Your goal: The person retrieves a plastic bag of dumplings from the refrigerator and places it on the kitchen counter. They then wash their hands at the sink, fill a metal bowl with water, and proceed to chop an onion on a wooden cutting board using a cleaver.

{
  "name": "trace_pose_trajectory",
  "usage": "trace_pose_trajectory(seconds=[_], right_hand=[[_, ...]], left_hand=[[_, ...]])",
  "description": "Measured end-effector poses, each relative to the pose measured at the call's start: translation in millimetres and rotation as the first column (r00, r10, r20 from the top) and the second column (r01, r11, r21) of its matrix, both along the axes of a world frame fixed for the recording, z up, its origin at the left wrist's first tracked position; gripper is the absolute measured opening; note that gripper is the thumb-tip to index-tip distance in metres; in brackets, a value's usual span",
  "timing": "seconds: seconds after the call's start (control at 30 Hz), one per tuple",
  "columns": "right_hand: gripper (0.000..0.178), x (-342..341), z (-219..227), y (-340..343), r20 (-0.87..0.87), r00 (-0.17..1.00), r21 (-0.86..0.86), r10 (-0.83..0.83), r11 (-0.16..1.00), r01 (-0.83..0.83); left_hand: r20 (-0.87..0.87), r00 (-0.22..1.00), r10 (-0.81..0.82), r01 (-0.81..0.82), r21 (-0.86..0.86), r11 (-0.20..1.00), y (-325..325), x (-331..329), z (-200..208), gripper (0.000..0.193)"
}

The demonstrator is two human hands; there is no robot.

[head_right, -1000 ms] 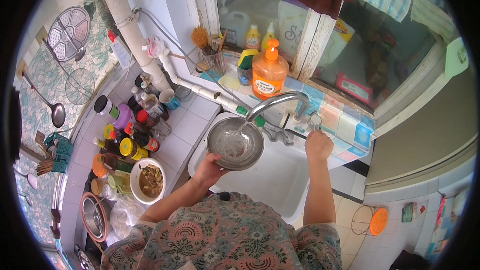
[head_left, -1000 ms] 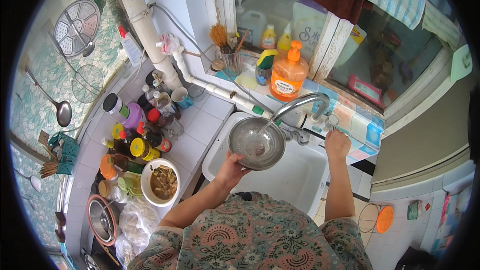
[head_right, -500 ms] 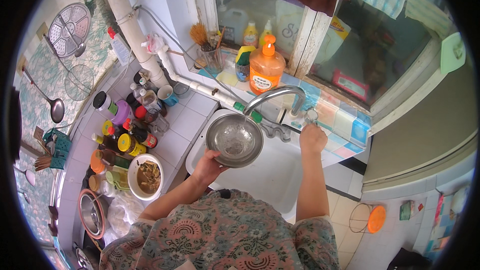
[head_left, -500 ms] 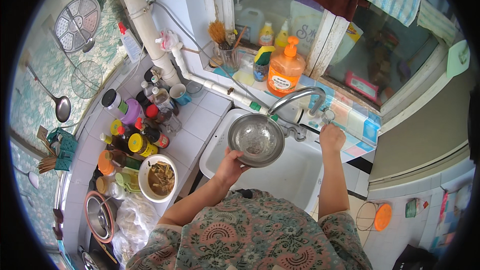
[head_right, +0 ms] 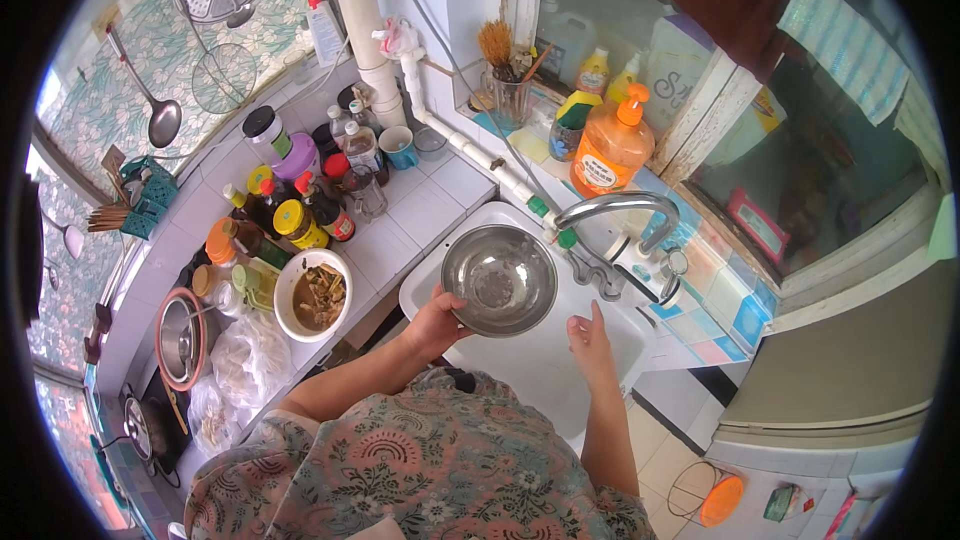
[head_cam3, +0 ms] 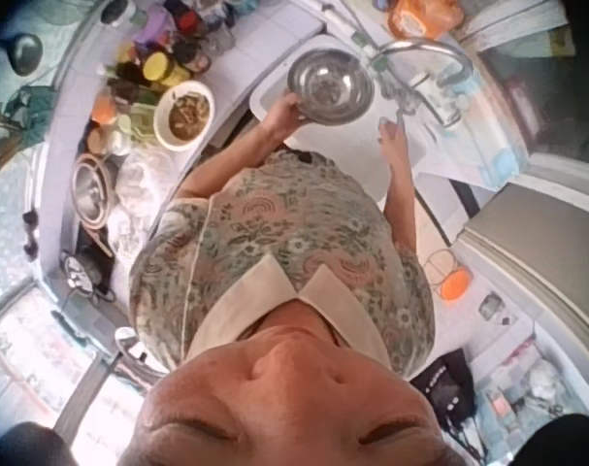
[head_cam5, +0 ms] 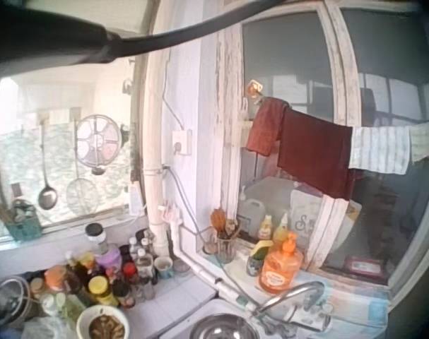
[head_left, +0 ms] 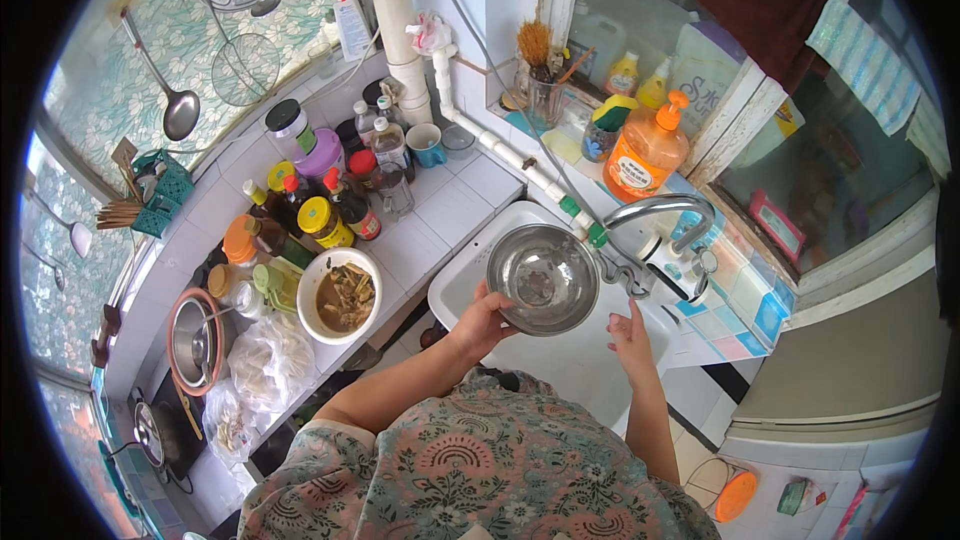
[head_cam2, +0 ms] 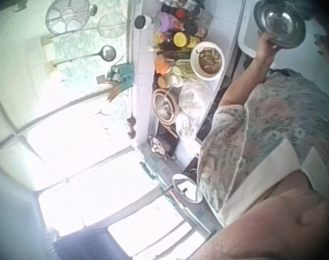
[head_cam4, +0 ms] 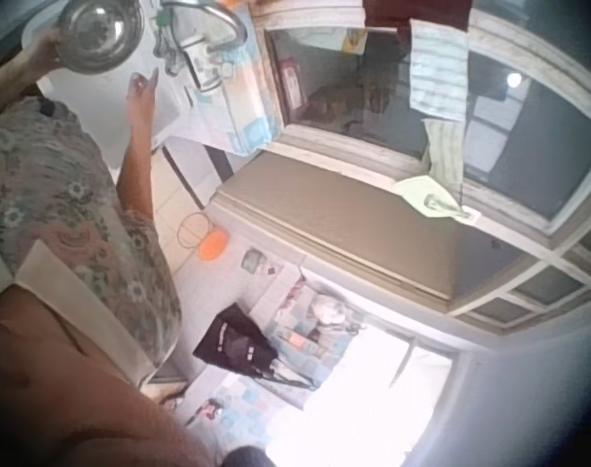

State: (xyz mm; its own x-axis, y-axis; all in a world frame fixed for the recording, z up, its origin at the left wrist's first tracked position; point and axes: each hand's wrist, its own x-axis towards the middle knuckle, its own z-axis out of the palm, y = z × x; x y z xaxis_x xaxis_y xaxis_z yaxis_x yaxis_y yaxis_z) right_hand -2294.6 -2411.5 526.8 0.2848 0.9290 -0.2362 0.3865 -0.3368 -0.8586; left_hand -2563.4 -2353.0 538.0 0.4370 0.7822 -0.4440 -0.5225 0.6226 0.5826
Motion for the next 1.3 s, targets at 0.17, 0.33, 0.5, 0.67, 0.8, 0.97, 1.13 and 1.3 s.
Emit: trace_pose_trajectory(seconds=[0.17,0.33,0.5,0.67,0.8,0.97,1.13,1.3], right_hand=[[0.071,-54.4,4.3,23.3,-0.659,0.734,-0.182,0.167,0.911,-0.37],[0.054,-74.6,-22.1,37.4,-0.732,0.667,-0.219,0.137,0.88,-0.421],[0.053,-106.6,-39.7,42.9,-0.731,0.679,-0.295,0.067,0.866,-0.403],[0.054,-128.0,-50.4,52.2,-0.741,0.672,-0.317,0.022,0.87,-0.378],[0.056,-140.1,-49.4,59.9,-0.755,0.655,-0.3,-0.001,0.89,-0.344],[0.058,-154.7,-41.7,63.2,-0.729,0.683,-0.327,-0.047,0.901,-0.286],[0.057,-160.4,-38.2,59.8,-0.721,0.69,-0.324,-0.055,0.908,-0.267],[0.055,-163.4,-46.7,52.5,-0.717,0.69,-0.351,-0.101,0.907,-0.231]], left_hand=[[0.002,0.996,0.085,-0.085,-0.029,0.996,-17.8,-18.4,-17.6,0.073],[0.002,0.981,0.193,-0.192,-0.038,0.981,-39.1,-38.3,-23.3,0.073],[-0.049,0.971,0.234,-0.231,0.057,0.971,-55.8,-72.4,-45.9,0.077],[-0.179,0.851,0.493,-0.521,-0.17,0.837,-82.0,-173.3,-97.0,0.067],[-0.461,0.618,0.637,-0.782,-0.278,0.558,-107.3,-252.8,-138.7,0.05],[-0.384,0.66,0.646,-0.742,-0.197,0.641,-94.7,-293.5,-159.2,0.044],[-0.322,0.74,0.59,-0.658,-0.167,0.734,-76.3,-299.8,-160.5,0.037],[-0.399,0.709,0.581,-0.687,-0.203,0.698,-66.9,-305.5,-169.4,0.037]])
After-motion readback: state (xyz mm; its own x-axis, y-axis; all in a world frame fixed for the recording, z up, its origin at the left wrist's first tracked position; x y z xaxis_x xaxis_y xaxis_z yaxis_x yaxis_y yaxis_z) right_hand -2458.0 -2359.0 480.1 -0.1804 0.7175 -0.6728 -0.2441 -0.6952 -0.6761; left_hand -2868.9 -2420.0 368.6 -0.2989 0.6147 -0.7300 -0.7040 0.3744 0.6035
